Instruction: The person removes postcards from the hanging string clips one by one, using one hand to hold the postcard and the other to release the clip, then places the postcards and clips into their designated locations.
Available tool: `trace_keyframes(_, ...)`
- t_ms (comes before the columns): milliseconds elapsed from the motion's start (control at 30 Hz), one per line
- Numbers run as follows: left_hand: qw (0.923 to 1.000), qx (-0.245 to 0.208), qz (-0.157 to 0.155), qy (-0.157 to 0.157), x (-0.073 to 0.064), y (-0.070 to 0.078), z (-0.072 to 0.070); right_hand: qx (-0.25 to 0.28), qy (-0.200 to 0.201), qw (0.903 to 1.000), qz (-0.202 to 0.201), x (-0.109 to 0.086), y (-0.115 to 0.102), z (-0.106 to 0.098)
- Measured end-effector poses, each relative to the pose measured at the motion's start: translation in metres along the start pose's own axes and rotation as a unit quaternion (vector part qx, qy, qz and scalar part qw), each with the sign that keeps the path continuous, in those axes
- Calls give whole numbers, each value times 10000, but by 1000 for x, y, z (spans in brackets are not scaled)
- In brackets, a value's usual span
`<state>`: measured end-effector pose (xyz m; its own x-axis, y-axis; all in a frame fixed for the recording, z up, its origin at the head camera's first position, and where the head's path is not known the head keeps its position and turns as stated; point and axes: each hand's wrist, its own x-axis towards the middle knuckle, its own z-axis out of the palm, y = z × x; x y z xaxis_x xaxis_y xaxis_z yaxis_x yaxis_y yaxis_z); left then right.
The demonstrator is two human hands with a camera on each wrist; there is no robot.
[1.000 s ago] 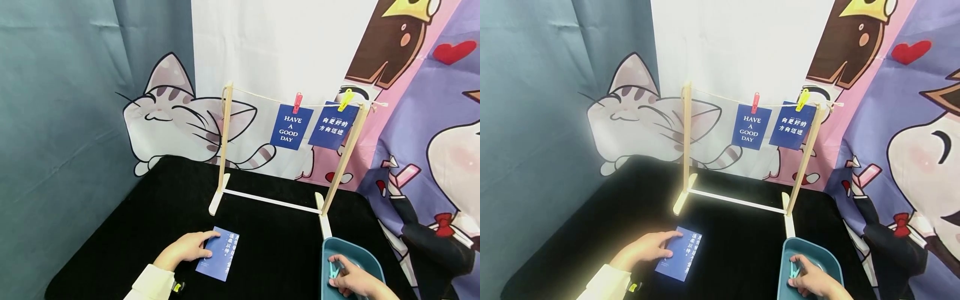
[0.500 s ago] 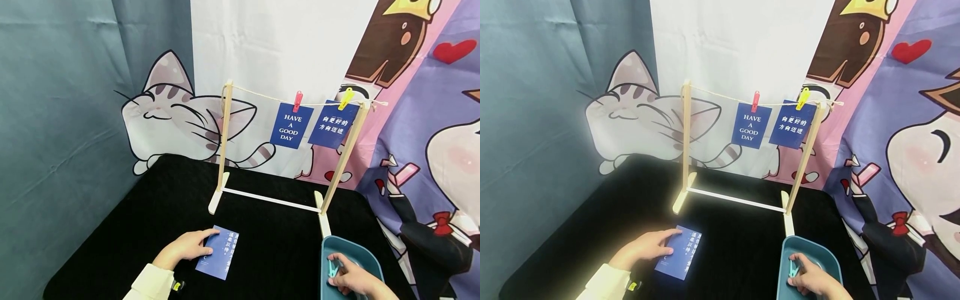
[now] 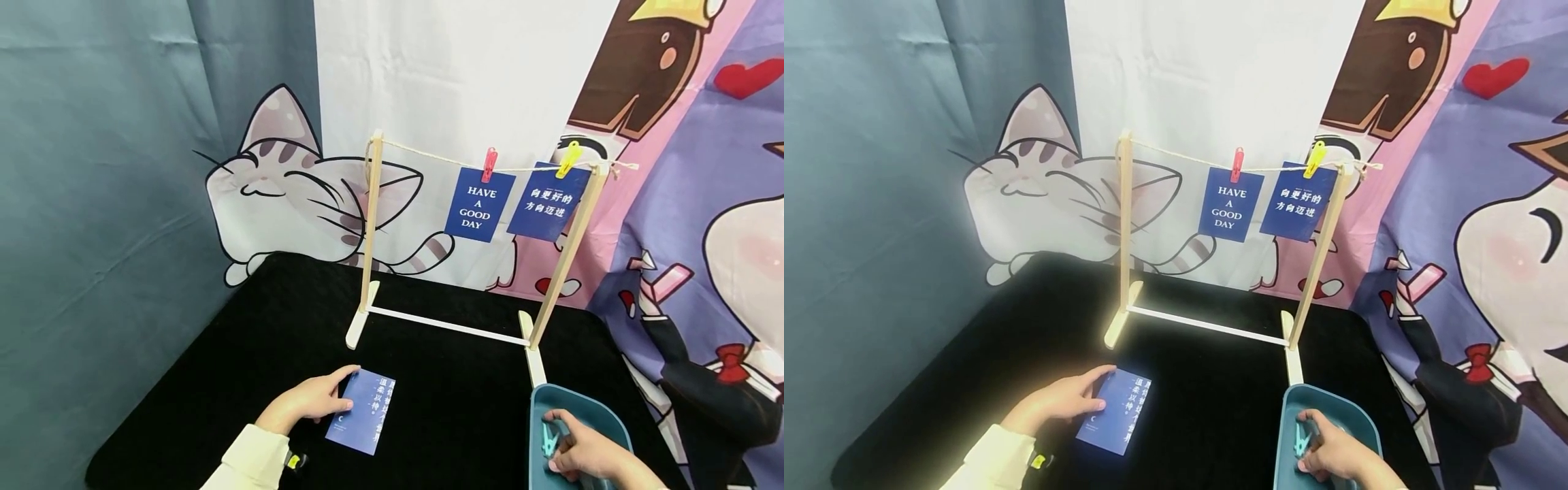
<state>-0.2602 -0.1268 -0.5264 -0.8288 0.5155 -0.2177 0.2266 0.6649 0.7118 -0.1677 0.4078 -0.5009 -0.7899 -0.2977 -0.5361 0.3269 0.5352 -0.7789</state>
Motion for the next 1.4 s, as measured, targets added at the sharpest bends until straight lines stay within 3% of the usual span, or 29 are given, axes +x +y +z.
trace_keyframes(100,9999,-146,9,16,2,2,-1,-307,161,9991,250,-3,-6,0)
trace_keyframes(167,9999,19,58,146,4,4,-2,-547,327,9975,316,-5,-10,0)
trace_keyframes(267,9961,622,191,589,12,7,-4,-832,522,9946,331,-9,-19,-3)
trace_keyframes(367,9865,1197,262,1087,23,14,-6,-1106,638,9913,306,-11,-30,-9)
trace_keyframes(500,9819,1255,212,1401,34,25,-11,-1477,822,9848,391,-10,-49,-14)
trace_keyframes(633,9825,1110,280,1468,42,36,-18,-1650,1005,9803,420,-8,-69,-19)
trace_keyframes(867,9825,706,910,1467,56,57,-32,-1605,946,9821,286,-8,-96,-31)
trace_keyframes(1033,9817,830,1105,1311,65,77,-42,-2017,1055,9737,70,-3,-123,-37)
trace_keyframes(1167,9797,760,1264,1359,76,91,-48,-2219,1141,9683,-99,1,-146,-42)
trace_keyframes(1400,9781,452,1377,1492,95,111,-60,-2908,1462,9451,-293,11,-183,-54)
